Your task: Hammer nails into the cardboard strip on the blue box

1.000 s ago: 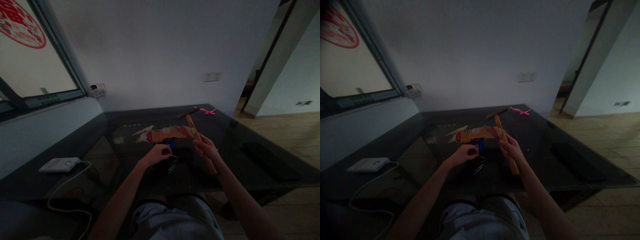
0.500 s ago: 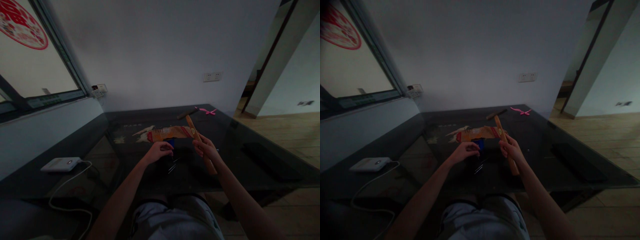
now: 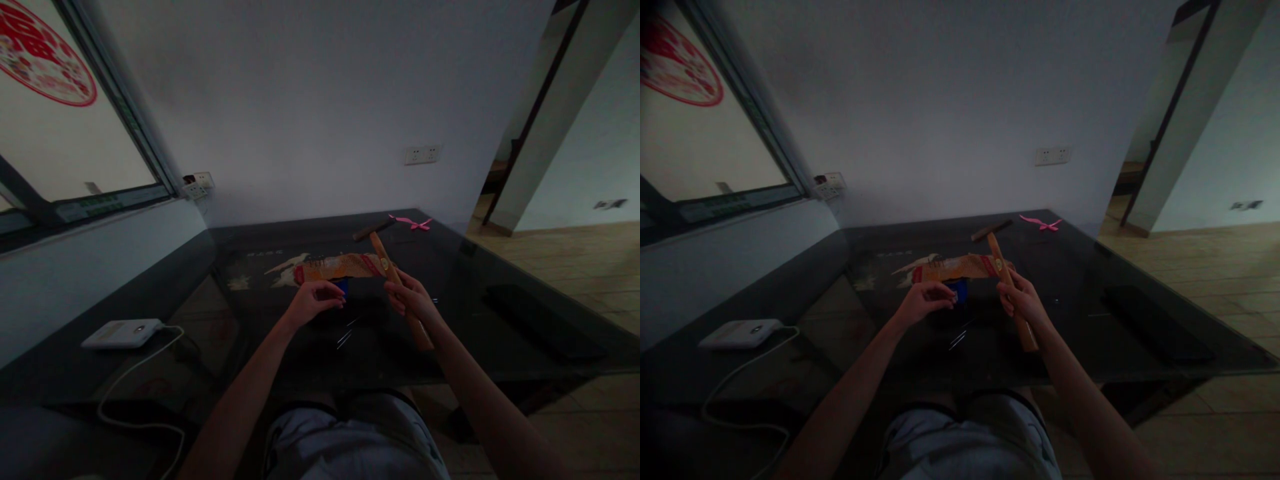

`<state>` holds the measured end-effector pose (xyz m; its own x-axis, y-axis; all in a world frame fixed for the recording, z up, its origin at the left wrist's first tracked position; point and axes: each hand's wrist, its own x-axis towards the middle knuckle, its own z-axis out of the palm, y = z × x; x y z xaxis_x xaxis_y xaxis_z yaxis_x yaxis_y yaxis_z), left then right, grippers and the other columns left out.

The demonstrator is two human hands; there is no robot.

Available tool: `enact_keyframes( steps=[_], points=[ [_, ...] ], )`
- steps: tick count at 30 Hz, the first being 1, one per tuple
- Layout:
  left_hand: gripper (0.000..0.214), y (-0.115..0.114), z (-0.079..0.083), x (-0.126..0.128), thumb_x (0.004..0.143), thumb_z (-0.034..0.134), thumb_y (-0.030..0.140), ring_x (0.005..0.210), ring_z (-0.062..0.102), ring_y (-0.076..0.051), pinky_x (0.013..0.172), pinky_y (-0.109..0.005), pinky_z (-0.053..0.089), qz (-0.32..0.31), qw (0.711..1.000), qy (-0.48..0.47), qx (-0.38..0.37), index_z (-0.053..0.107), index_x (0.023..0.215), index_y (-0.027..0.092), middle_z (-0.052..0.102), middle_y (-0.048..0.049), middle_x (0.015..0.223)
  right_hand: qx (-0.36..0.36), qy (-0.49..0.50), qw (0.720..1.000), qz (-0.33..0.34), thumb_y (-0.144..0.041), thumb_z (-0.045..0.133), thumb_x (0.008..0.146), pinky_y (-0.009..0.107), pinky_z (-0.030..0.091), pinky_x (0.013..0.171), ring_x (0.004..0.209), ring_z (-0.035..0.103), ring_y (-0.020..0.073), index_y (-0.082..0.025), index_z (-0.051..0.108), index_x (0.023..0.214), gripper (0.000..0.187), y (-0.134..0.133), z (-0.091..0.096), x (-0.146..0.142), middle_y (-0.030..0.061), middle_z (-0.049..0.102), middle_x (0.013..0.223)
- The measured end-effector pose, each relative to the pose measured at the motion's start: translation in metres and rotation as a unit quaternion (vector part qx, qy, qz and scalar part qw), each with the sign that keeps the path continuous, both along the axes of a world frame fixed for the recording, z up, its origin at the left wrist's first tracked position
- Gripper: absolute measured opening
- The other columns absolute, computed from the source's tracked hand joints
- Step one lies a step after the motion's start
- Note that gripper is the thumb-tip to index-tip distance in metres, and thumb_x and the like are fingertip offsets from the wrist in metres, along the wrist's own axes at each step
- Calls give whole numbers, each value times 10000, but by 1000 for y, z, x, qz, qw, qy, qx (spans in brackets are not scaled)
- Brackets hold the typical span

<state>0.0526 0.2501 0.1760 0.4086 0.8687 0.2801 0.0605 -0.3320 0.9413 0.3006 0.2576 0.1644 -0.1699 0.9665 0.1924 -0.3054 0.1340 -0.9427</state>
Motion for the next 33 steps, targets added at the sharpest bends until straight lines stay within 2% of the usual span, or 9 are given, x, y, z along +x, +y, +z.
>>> enact_keyframes(
  steps=[3,8,10,16,19,22,24,28,33],
  points=[
    [268,1,0,-1,648,756,283,710,665,-160,731,-299,532,14,1000,1,-2,689,851,120,711,-83,876,-9,-10,1000,-9,-302,683,662,179,250,262,292,330,35,-153,486,1132,531,0,1,0,-104,444,495],
    [237,1,5,-1,624,771,273,980,627,-232,852,-357,502,18,999,-9,29,713,811,139,673,-107,1069,-9,3,1000,-6,-311,684,662,174,250,263,305,337,32,-166,482,1153,550,-3,3,-1,-93,473,533],
    [197,1,8,-2,628,769,278,1002,616,-238,880,-371,486,29,999,-3,39,710,751,135,663,-115,1089,-5,2,1000,-1,-313,682,665,176,249,264,307,334,30,-164,498,1125,517,-4,4,-2,-94,463,532],
    [210,0,13,-8,665,742,337,860,635,-188,771,-312,514,41,993,-5,115,670,683,141,679,-84,908,-6,-12,1000,-7,-310,669,673,182,250,270,305,327,40,-147,490,1168,551,-7,7,-2,-106,425,483],
    [216,4,21,-18,683,722,358,775,634,-167,719,-282,520,103,984,4,143,661,703,152,679,-54,799,-6,-19,1000,-6,-306,666,676,182,259,273,303,323,44,-133,471,1192,578,-8,8,-3,-111,416,457],
    [210,21,34,-28,701,701,353,703,629,-152,681,-264,521,223,962,-1,159,654,751,155,681,-39,752,-7,-19,1000,-2,-307,670,674,182,264,275,305,322,44,-137,470,1194,583,-8,8,-3,-112,411,455],
    [196,39,42,-29,703,695,330,712,629,-149,695,-259,516,266,946,4,187,652,770,151,683,-40,764,-8,-18,1000,-5,-309,669,673,181,259,276,306,325,42,-145,478,1188,573,-8,7,-3,-108,417,465],
    [164,77,48,-20,728,659,301,745,629,-147,734,-265,502,257,934,51,242,652,784,147,680,-44,792,-4,-19,1000,-3,-305,667,675,179,257,276,307,329,41,-151,490,1158,537,-8,6,-3,-104,424,472],
    [131,98,33,-11,737,645,277,763,627,-156,756,-275,482,256,922,142,254,662,761,149,678,-46,788,-1,-22,1000,5,-304,654,687,178,251,279,299,317,43,-145,474,1161,531,-10,9,-4,-112,415,453]
  ],
)
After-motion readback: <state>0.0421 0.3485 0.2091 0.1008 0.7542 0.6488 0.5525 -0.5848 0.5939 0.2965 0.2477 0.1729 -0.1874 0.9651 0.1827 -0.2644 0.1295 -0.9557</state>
